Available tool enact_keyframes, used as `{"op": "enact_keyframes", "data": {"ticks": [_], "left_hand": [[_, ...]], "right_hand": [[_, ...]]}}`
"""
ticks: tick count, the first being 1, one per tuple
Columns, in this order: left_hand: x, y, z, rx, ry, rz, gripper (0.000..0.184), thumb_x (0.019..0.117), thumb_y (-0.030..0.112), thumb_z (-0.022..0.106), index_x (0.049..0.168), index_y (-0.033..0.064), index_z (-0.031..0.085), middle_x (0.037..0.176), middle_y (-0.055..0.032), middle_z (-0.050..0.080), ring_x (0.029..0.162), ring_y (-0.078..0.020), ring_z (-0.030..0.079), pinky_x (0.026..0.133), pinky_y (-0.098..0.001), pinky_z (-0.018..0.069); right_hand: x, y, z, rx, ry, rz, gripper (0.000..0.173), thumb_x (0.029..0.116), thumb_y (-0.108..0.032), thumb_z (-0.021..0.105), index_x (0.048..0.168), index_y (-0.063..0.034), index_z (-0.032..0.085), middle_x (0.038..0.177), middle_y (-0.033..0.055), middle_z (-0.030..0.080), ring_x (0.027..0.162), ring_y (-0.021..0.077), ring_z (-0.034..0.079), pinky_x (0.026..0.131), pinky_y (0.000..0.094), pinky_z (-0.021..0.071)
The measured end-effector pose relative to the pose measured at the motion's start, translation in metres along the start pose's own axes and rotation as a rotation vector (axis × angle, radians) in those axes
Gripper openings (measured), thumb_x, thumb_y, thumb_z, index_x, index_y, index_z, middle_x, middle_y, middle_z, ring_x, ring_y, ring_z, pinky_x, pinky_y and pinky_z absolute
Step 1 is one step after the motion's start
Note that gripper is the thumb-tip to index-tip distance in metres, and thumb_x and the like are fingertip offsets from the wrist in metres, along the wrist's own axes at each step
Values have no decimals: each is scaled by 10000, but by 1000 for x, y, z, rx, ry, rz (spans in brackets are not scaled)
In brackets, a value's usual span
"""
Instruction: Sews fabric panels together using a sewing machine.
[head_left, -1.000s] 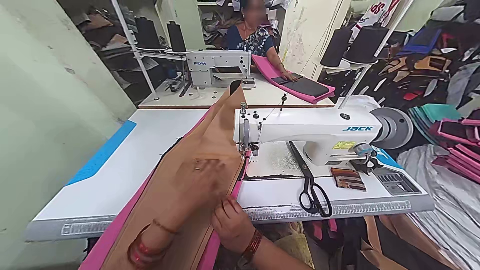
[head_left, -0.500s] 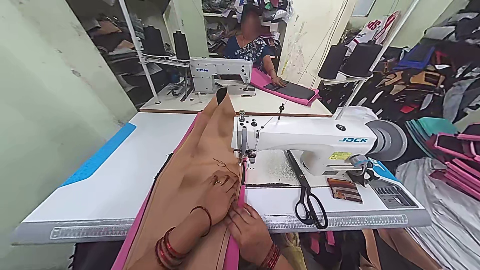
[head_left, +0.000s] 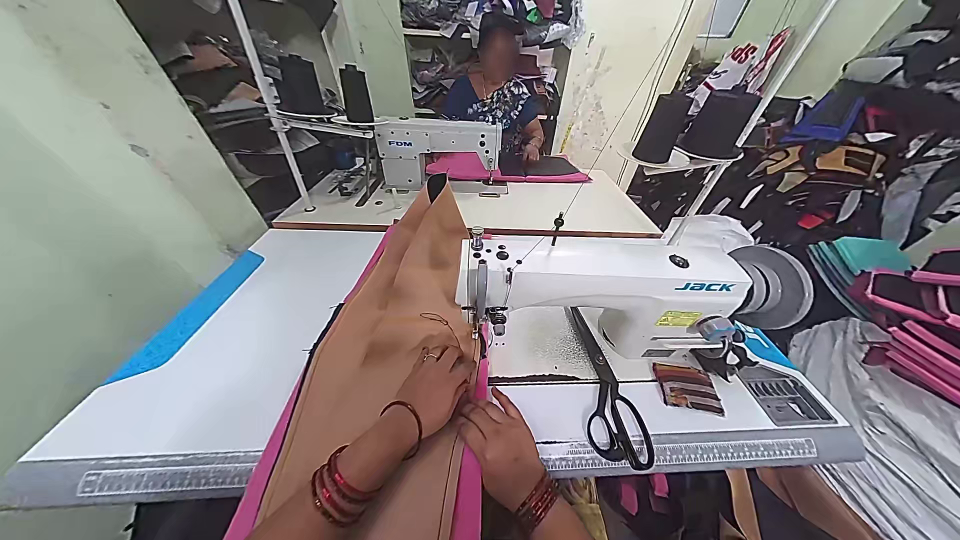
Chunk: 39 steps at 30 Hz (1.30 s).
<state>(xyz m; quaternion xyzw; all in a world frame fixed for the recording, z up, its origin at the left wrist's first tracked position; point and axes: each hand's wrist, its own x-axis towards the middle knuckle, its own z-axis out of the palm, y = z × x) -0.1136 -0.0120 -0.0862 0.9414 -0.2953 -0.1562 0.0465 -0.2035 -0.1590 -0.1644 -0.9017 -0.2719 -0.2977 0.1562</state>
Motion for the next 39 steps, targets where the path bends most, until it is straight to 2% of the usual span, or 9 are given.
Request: {"op": "enact_keyframes", "data": {"ticks": [7, 12, 16, 21, 28, 31, 34, 36, 39], "left_hand": [[17, 6, -16, 31, -82, -79, 449, 1109, 279, 420, 1529, 133, 483, 1580, -189, 413, 1502, -410, 325, 1194, -659, 246], [14, -8, -1, 31, 144, 80, 359, 1074, 161, 456, 1365, 65, 644, 1443, -185, 576, 1385, -400, 494, 1137, -583, 375], [16, -2, -11, 18, 11, -1, 412, 1065, 116, 434, 1450, 112, 584, 1497, -166, 517, 1404, -388, 462, 1127, -592, 373], [29, 2, -18, -7, -11, -65, 422, 1059, 102, 428, 1452, 111, 580, 1509, -164, 492, 1415, -377, 437, 1134, -577, 361], [35, -1, -18, -113, 76, -95, 362, 1085, 135, 394, 1314, -35, 617, 1433, -206, 572, 1370, -350, 525, 1147, -478, 396], [25, -11, -13, -197, 135, -91, 394, 1071, 180, 475, 1407, 3, 578, 1505, -183, 530, 1423, -330, 483, 1188, -468, 363], [-11, -21, 3, -159, 285, -305, 753, 982, 403, 643, 1538, -41, 395, 1563, -279, 422, 1464, -444, 395, 1192, -571, 323], [-41, -34, 13, -113, 420, -455, 936, 852, 498, 783, 1479, -106, 440, 1447, -371, 488, 1355, -539, 476, 1092, -648, 401], [-72, -46, 29, -101, 507, -570, 821, 771, 494, 862, 1287, -98, 621, 1312, -380, 559, 1225, -576, 545, 957, -693, 461]], "right_hand": [[15, 14, 4, 58, -2, 72, 245, 871, 25, 599, 974, -95, 786, 1071, 54, 780, 1077, 241, 741, 1006, 529, 540], [22, 20, 3, 79, -68, 126, 263, 884, 48, 607, 1024, -80, 789, 1117, 74, 774, 1125, 270, 725, 1027, 574, 517], [27, 26, 2, 128, -109, 167, 269, 901, 61, 591, 1037, -60, 788, 1135, 93, 771, 1149, 290, 717, 1048, 598, 496], [38, 36, 1, 167, -149, 247, 291, 936, 54, 554, 1062, -56, 791, 1182, 106, 761, 1193, 301, 696, 1090, 614, 451], [47, 47, 4, 217, -234, 330, 310, 985, 34, 502, 1121, -33, 773, 1246, 128, 736, 1252, 314, 659, 1139, 577, 412], [45, 46, 1, 259, -300, 355, 410, 977, 75, 472, 1261, -70, 728, 1371, 115, 674, 1353, 313, 582, 1166, 558, 385], [29, 49, -1, 368, -263, 334, 559, 875, 155, 509, 1351, -86, 676, 1473, 70, 602, 1438, 301, 491, 1181, 568, 370], [17, 50, -1, 458, -120, 312, 490, 882, 146, 491, 1264, -51, 726, 1395, 92, 661, 1387, 323, 547, 1166, 529, 411], [4, 51, -4, 606, 5, 318, 377, 921, 44, 464, 1135, -5, 771, 1289, 126, 718, 1321, 337, 604, 1152, 470, 436]]}}
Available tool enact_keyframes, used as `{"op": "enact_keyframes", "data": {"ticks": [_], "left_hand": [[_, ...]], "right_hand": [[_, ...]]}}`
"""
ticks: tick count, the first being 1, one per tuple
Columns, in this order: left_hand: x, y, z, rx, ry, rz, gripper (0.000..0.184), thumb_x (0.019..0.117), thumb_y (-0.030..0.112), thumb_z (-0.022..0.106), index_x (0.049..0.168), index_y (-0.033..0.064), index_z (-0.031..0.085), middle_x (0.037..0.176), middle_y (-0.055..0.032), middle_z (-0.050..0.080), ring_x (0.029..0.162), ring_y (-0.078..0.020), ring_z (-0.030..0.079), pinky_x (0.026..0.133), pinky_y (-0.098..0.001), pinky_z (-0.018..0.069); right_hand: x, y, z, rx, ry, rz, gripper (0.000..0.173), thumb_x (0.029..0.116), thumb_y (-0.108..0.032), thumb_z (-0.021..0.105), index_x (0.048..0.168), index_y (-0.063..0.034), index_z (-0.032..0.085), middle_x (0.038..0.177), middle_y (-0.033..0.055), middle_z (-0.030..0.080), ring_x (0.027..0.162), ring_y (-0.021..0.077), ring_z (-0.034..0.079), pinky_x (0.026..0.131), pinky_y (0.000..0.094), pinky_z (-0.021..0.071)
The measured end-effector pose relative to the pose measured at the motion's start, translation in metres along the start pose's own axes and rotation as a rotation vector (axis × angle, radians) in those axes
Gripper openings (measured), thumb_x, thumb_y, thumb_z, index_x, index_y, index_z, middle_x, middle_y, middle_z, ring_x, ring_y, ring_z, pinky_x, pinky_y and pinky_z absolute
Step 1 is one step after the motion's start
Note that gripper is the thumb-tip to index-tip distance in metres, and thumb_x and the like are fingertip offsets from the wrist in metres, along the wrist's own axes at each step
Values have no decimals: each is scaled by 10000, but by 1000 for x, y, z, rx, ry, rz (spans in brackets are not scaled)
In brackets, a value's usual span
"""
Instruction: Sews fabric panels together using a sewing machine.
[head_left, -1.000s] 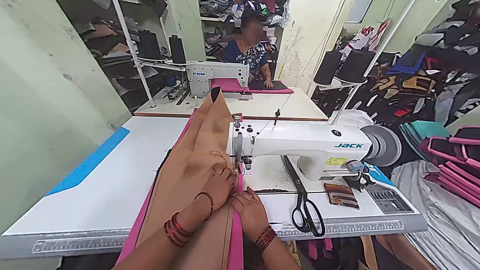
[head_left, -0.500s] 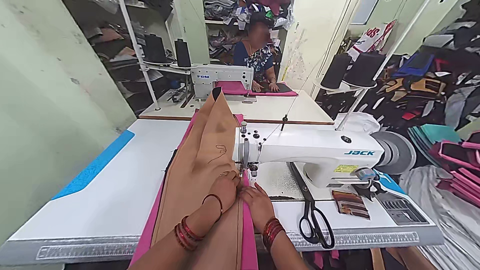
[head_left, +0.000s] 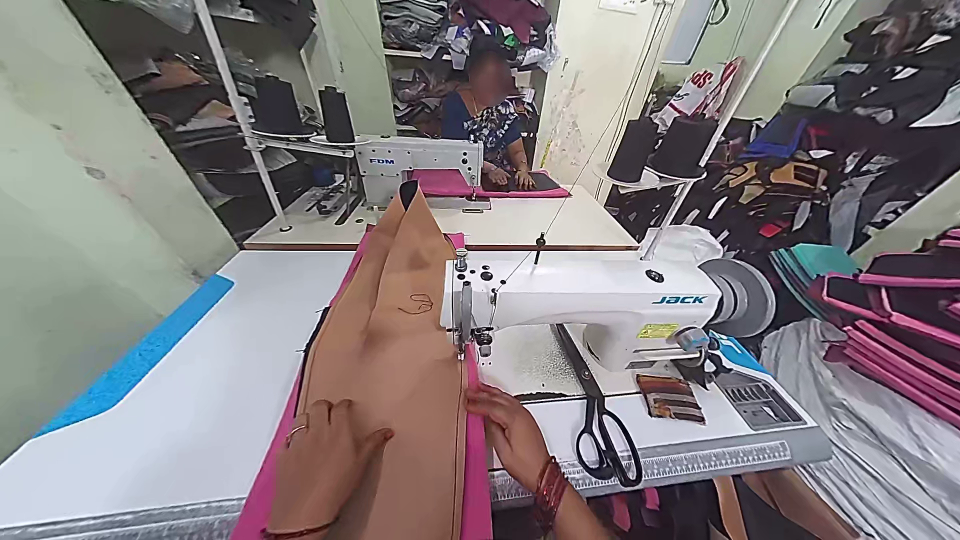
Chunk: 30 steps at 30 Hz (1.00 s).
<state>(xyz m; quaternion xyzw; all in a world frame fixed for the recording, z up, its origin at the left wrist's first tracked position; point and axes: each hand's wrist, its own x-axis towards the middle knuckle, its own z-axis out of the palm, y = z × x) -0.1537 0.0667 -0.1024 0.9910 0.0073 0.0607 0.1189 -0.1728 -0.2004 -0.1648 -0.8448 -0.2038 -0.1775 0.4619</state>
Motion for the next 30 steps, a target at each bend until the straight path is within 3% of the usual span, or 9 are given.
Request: {"op": "enact_keyframes", "data": {"ticks": [3, 8, 13, 17, 21, 25, 26, 28, 30], "left_hand": [[-7, 1, -3, -35, -37, 3, 600, 845, 377, 836, 1173, -95, 666, 1228, -359, 604, 1160, -547, 594, 942, -654, 491], [23, 12, -30, -176, -395, -39, 432, 995, 192, 684, 1302, -76, 544, 1197, -307, 644, 1139, -477, 635, 987, -627, 482], [47, -11, -38, -249, -306, 23, 378, 972, 146, 710, 1241, -77, 565, 1107, -302, 648, 1049, -462, 646, 923, -640, 487], [32, -13, -25, -222, -359, -39, 520, 947, 239, 754, 1327, -49, 545, 1169, -283, 661, 1088, -460, 654, 944, -645, 499], [21, -11, -22, -167, -264, -2, 684, 917, 242, 786, 1463, -6, 458, 1200, -278, 659, 1048, -478, 669, 905, -670, 518], [21, 13, -36, 98, -217, 35, 915, 906, 213, 792, 1621, 52, 242, 1422, -322, 510, 1110, -511, 642, 895, -644, 535], [17, 22, -39, 154, -168, 86, 880, 914, 163, 765, 1623, 60, 253, 1462, -329, 469, 1219, -526, 578, 959, -676, 489], [9, 27, -28, 150, 44, 367, 591, 998, 43, 557, 1569, 55, 406, 1540, -307, 439, 1411, -565, 402, 1103, -801, 247], [11, 35, -12, 89, 128, 721, 424, 1000, 49, 517, 1417, 32, 589, 1452, -275, 552, 1351, -551, 486, 1071, -769, 333]], "right_hand": [[-1, 0, 1, -9, 8, -2, 328, 941, -66, 497, 1102, -11, 778, 1274, 113, 726, 1311, 329, 611, 1140, 479, 439], [-1, -2, 2, -99, 6, -25, 296, 948, -72, 532, 1103, -18, 779, 1280, 112, 724, 1298, 337, 620, 1116, 494, 462], [-5, -5, 2, -183, -2, -50, 300, 957, -70, 522, 1114, -12, 772, 1285, 114, 721, 1282, 340, 633, 1097, 496, 477], [-21, -9, 7, -341, 37, -121, 348, 944, -131, 515, 1184, -31, 747, 1304, 114, 709, 1239, 310, 663, 1043, 473, 527], [-50, -26, 18, -435, 26, -279, 449, 944, -294, 500, 1337, -129, 643, 1449, 121, 598, 1365, 300, 550, 1117, 503, 449], [-56, -54, 23, -463, -115, -275, 668, 779, -278, 655, 1428, -134, 581, 1521, 128, 533, 1434, 319, 478, 1154, 592, 375], [-55, -58, 25, -476, -140, -278, 657, 763, -290, 671, 1390, -101, 618, 1472, 145, 579, 1391, 333, 528, 1126, 610, 402], [-54, -61, 31, -523, -153, -299, 566, 822, -346, 621, 1312, -67, 674, 1378, 164, 646, 1309, 350, 600, 1066, 603, 461], [-53, -62, 35, -544, -150, -308, 521, 852, -344, 582, 1275, -63, 695, 1337, 162, 669, 1272, 348, 625, 1043, 582, 483]]}}
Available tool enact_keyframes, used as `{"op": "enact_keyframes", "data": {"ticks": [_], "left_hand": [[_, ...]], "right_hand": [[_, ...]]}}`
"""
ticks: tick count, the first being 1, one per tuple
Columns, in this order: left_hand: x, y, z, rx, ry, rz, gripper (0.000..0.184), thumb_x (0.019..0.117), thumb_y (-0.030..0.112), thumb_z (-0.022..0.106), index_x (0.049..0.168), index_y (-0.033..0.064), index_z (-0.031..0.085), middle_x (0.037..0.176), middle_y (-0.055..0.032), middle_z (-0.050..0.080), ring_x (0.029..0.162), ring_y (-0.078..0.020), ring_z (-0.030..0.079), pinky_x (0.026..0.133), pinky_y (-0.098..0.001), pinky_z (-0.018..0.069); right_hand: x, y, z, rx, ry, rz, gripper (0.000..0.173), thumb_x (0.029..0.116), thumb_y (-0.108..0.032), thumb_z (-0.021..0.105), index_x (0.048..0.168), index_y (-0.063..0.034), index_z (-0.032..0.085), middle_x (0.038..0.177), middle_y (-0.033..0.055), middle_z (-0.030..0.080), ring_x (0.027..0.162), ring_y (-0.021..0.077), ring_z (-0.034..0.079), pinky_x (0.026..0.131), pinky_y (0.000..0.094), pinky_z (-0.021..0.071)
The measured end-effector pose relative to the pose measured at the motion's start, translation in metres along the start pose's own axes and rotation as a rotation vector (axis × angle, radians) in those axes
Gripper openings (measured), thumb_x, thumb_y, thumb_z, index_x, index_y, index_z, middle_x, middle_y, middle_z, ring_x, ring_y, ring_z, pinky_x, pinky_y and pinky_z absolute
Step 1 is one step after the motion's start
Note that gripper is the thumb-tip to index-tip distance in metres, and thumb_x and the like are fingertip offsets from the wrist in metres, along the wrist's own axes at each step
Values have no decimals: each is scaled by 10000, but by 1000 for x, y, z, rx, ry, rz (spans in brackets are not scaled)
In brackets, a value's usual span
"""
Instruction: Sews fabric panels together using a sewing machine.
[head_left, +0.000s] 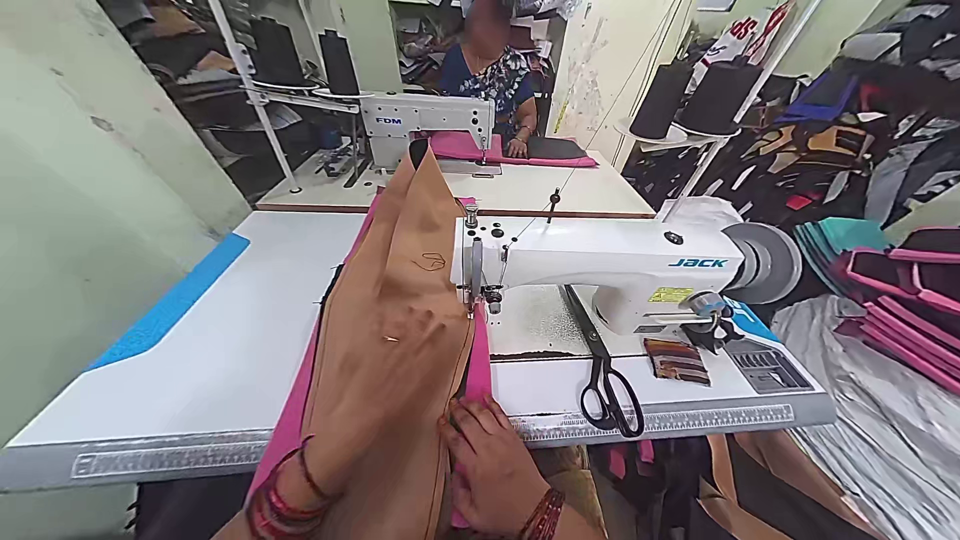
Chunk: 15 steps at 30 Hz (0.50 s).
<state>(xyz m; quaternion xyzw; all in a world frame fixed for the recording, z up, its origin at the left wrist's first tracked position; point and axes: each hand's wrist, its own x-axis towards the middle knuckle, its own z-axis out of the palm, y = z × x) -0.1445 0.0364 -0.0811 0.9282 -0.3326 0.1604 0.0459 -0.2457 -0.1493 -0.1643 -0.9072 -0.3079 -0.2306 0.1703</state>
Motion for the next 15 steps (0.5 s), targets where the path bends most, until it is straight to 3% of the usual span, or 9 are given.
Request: {"op": "enact_keyframes", "data": {"ticks": [3, 5, 7, 9, 10, 13, 15], "left_hand": [[10, 20, 14, -222, -284, 56, 407, 1057, 295, 498, 1343, 52, 655, 1417, -168, 614, 1377, -418, 512, 1101, -640, 391], [10, 18, 24, -279, -357, 20, 406, 1055, 310, 482, 1341, 86, 663, 1424, -125, 612, 1384, -378, 507, 1088, -618, 407], [9, 11, 25, -338, -372, 17, 384, 1058, 260, 464, 1347, 110, 669, 1432, -107, 607, 1394, -374, 492, 1092, -634, 383], [5, 5, 28, -387, -341, 42, 381, 1043, 212, 471, 1357, 123, 669, 1432, -106, 608, 1384, -394, 493, 1070, -668, 374], [3, 4, 29, -384, -321, 54, 382, 1037, 211, 491, 1368, 130, 663, 1435, -103, 606, 1376, -400, 498, 1049, -678, 380], [1, 12, 31, -318, -299, 44, 387, 1019, 224, 554, 1382, 134, 653, 1474, -93, 579, 1379, -393, 500, 1045, -669, 392], [3, 17, 29, -295, -331, 13, 376, 1028, 224, 556, 1383, 140, 650, 1513, -66, 548, 1400, -367, 483, 1070, -641, 386]], "right_hand": [[-1, -2, 0, 6, 34, 10, 445, 860, -324, 579, 1196, -76, 731, 1273, 140, 701, 1246, 336, 642, 1040, 569, 490], [-11, -1, -1, 52, -2, 0, 504, 869, -352, 577, 1272, -74, 696, 1363, 144, 656, 1328, 343, 583, 1094, 572, 444], [-27, -1, -2, 81, -63, -55, 667, 826, -433, 663, 1385, -72, 621, 1476, 156, 575, 1419, 351, 495, 1147, 590, 380], [-43, -3, 0, 8, -75, -133, 815, 795, -566, 718, 1436, -84, 575, 1508, 157, 546, 1440, 340, 471, 1158, 597, 354], [-48, -4, 2, -60, -57, -156, 799, 819, -573, 700, 1440, -87, 572, 1500, 147, 554, 1430, 330, 483, 1148, 592, 361], [-47, -14, 9, -271, 77, -137, 380, 993, -280, 530, 1301, -117, 682, 1358, 82, 676, 1290, 258, 617, 1073, 484, 461], [-42, -18, 9, -324, 145, -114, 330, 1025, -160, 454, 1199, -126, 733, 1260, 54, 731, 1195, 214, 676, 1013, 393, 514]]}}
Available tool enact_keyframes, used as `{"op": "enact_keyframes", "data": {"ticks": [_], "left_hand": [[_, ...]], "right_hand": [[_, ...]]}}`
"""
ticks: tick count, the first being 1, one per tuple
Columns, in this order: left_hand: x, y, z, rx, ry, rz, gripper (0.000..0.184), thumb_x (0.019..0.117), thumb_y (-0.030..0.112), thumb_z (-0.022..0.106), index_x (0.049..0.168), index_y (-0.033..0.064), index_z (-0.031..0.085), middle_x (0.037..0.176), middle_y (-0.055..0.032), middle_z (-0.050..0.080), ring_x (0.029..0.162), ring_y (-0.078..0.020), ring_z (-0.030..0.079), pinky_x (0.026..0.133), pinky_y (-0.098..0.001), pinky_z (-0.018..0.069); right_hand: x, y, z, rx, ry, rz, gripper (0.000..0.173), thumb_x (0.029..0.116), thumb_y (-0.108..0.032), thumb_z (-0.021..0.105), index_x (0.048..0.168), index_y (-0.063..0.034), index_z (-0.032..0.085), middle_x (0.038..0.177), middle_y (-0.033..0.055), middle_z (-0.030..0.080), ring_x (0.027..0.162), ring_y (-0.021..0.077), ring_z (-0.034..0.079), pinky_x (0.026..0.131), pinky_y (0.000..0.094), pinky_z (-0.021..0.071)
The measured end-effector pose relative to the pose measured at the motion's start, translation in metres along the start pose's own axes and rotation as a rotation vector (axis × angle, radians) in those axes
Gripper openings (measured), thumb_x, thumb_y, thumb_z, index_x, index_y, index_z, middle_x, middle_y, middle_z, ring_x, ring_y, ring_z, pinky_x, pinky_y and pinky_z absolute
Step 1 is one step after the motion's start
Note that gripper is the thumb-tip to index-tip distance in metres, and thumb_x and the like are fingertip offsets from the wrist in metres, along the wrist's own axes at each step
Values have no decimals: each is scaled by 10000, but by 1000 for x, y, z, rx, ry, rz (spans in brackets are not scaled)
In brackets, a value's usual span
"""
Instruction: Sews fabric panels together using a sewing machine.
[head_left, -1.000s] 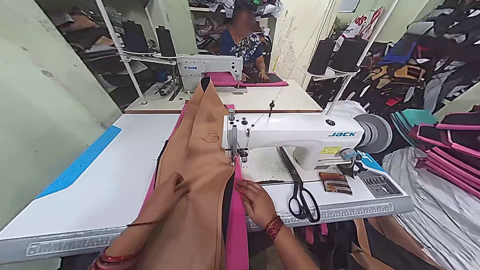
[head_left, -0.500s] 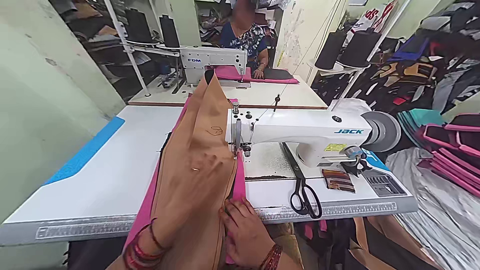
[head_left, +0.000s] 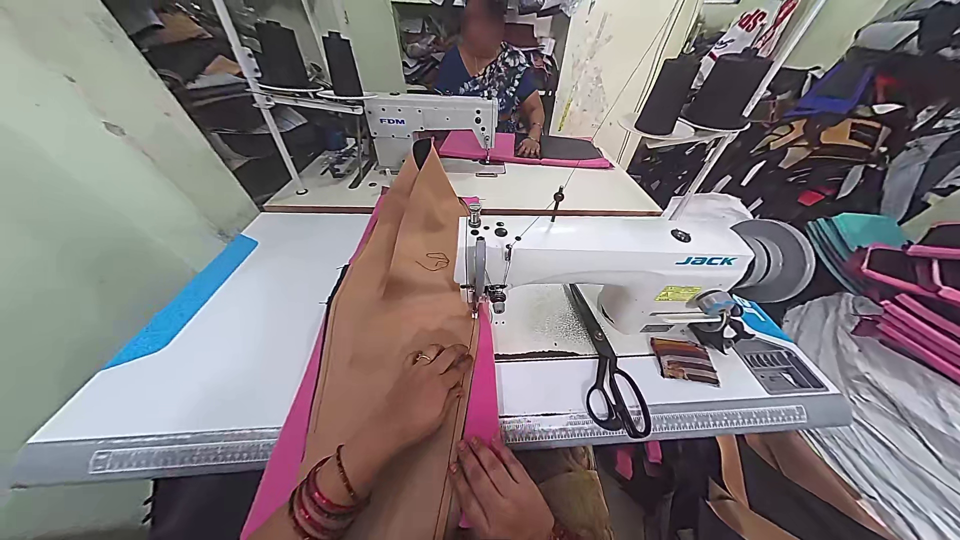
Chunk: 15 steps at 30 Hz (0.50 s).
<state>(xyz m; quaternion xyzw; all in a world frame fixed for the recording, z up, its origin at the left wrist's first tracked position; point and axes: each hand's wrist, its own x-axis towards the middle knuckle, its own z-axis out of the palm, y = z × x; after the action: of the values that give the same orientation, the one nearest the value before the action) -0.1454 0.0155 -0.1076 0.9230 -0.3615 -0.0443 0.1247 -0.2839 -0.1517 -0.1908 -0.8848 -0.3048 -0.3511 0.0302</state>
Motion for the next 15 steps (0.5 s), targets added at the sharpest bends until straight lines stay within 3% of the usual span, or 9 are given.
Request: {"op": "enact_keyframes", "data": {"ticks": [6, 12, 15], "left_hand": [[8, 13, -10, 13, -144, -82, 401, 1058, 243, 514, 1436, 144, 602, 1566, -41, 494, 1453, -335, 424, 1118, -608, 355], [19, 22, -10, 92, -177, -139, 417, 1077, 240, 464, 1473, 151, 559, 1607, -37, 441, 1480, -331, 394, 1141, -606, 336], [24, 22, -10, 108, -180, -151, 424, 1078, 225, 450, 1483, 144, 546, 1607, -40, 442, 1479, -326, 396, 1142, -608, 329]], "right_hand": [[12, 9, -28, 121, 31, 124, 267, 967, -60, 530, 1067, -113, 771, 1117, 37, 779, 1090, 177, 728, 984, 316, 554], [8, 14, -22, 74, -9, 141, 280, 962, -50, 530, 1094, -114, 768, 1149, 34, 770, 1118, 177, 717, 985, 317, 550], [12, 21, -25, 233, -85, 181, 283, 901, -87, 570, 1105, -95, 766, 1189, 55, 757, 1137, 208, 711, 965, 366, 565]]}}
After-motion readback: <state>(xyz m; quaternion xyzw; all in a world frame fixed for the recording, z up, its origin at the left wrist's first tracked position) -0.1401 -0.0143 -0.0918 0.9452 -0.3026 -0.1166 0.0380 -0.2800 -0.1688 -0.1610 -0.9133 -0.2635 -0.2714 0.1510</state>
